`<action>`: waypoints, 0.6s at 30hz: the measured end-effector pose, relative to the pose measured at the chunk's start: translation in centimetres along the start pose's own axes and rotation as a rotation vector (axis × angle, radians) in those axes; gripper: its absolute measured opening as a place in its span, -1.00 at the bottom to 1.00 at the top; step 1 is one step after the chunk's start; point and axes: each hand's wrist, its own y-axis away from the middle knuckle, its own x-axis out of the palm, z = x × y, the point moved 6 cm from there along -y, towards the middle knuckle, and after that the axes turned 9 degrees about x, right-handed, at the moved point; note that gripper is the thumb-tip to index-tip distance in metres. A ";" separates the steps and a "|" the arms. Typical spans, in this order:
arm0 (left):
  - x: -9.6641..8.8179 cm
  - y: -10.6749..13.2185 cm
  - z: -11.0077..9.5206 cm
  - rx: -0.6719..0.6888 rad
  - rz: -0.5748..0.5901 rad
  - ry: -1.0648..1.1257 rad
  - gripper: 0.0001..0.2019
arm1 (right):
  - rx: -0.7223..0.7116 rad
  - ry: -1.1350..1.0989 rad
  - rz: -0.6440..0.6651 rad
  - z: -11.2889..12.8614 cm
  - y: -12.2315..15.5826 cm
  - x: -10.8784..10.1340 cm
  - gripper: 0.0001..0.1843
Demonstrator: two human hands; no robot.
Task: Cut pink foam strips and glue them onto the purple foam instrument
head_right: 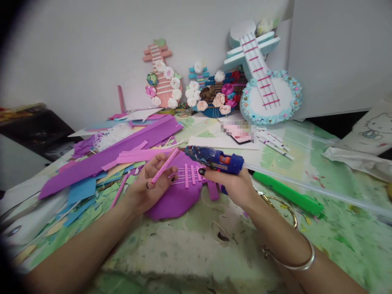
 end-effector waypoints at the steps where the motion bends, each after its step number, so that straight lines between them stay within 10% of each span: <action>1: 0.0 0.0 0.0 0.001 0.002 0.002 -0.49 | 0.011 -0.009 0.008 0.0 0.0 0.1 -0.66; 18: 0.3 0.2 0.1 -0.020 0.015 -0.007 -0.48 | 0.113 -0.117 0.002 -0.7 -0.1 0.0 -0.67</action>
